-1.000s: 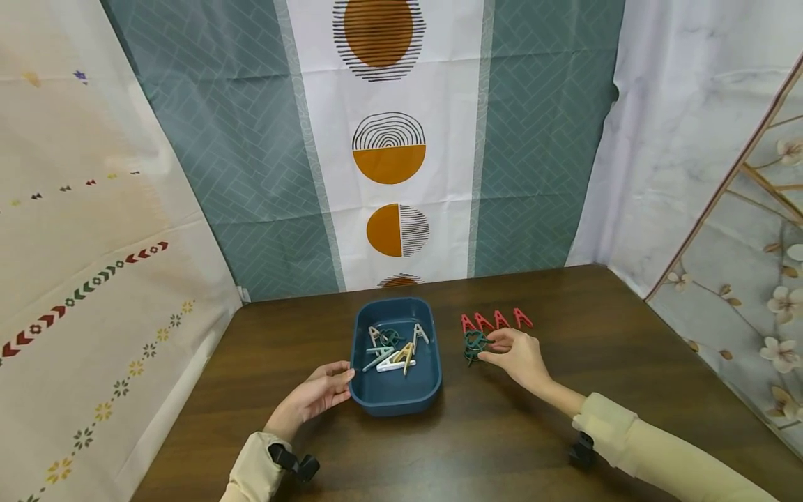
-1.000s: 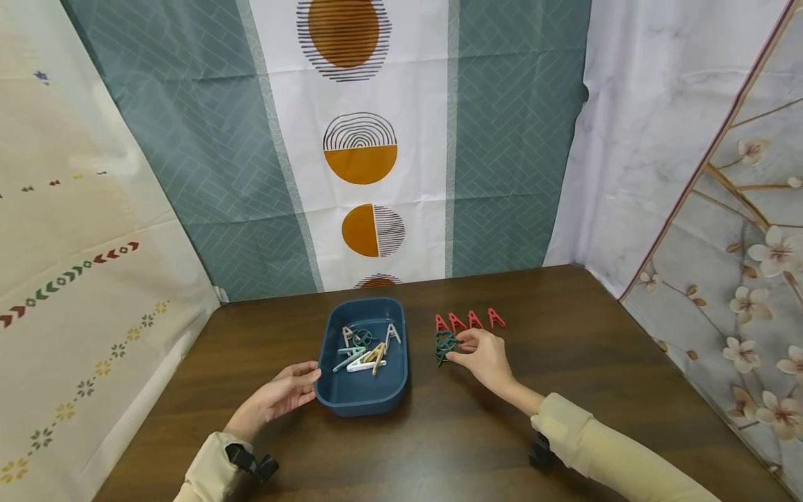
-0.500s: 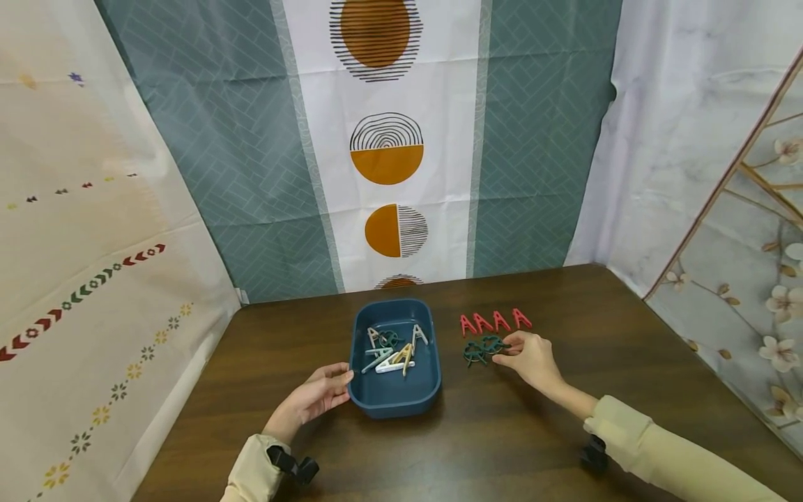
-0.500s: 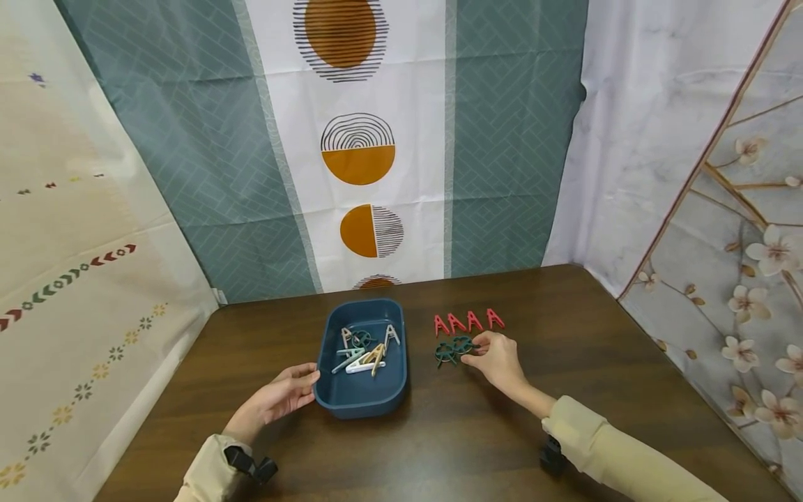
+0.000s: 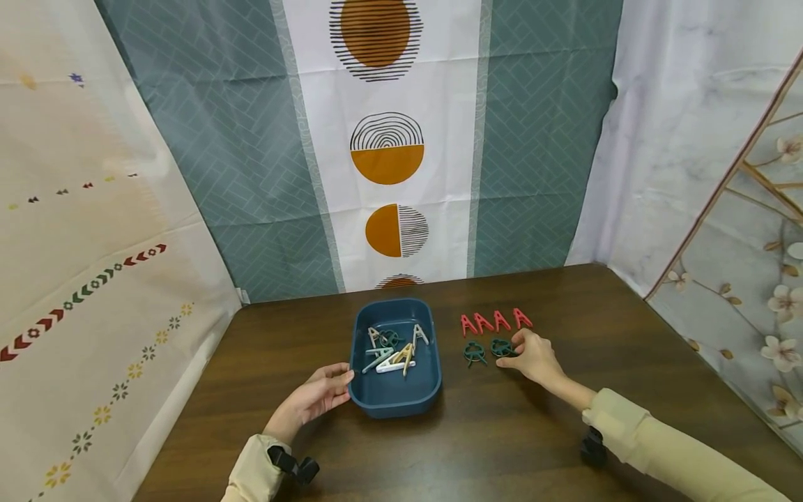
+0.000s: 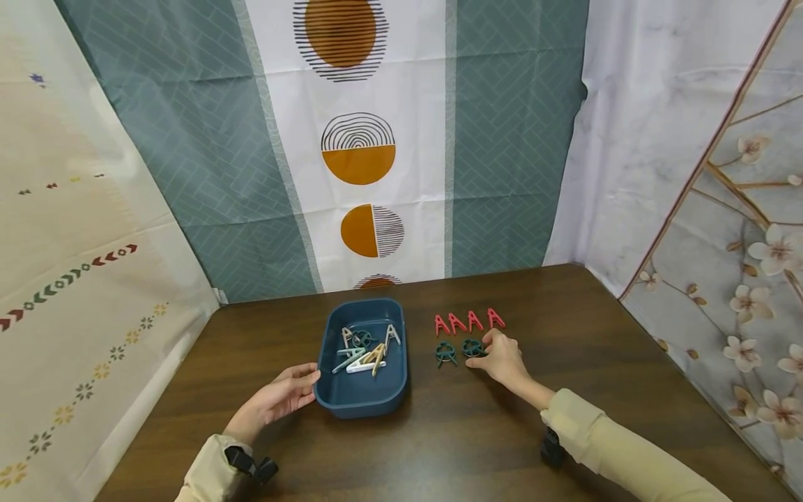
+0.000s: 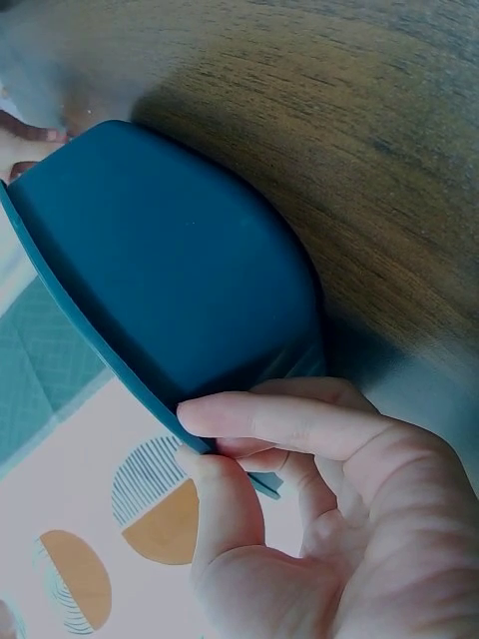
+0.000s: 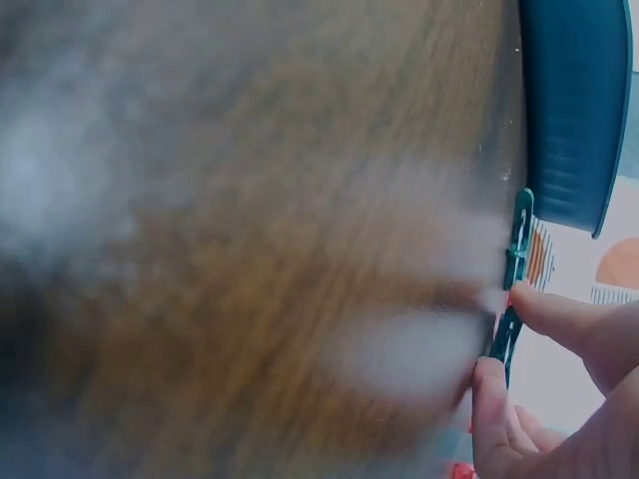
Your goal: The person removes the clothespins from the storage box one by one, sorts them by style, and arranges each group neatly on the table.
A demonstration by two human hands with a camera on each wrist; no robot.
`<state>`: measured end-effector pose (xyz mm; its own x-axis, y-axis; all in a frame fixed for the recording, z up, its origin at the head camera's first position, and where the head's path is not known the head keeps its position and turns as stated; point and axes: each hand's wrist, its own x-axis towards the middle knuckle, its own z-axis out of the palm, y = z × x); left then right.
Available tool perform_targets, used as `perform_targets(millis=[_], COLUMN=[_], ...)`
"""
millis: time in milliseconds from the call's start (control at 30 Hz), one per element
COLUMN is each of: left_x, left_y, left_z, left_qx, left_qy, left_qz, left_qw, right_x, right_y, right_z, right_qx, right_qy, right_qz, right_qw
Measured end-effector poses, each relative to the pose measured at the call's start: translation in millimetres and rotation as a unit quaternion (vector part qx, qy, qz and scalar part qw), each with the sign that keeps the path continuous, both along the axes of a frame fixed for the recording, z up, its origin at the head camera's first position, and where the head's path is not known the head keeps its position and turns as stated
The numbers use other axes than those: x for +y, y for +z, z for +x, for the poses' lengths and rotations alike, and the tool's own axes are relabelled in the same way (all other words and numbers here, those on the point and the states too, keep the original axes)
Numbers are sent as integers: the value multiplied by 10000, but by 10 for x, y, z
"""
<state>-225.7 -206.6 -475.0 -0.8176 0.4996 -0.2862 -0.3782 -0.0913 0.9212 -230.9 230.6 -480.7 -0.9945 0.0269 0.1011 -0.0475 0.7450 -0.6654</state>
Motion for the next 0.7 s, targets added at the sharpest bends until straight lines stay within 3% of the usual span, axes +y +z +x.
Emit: perform_targets(millis=[500,700], left_x=[-3,-1], left_y=[1,8], left_z=[4,-4], left_qx=[8,68], left_qy=[40,-9], left_qz=[62,7], left_qw=[10000,10000], right_x=[-63,-32], right_y=[-4,95], right_z=[-87,-114], right_qx=[-207,-42], right_qy=[179,239], right_qz=[399,536], right_qw=[9988,9983])
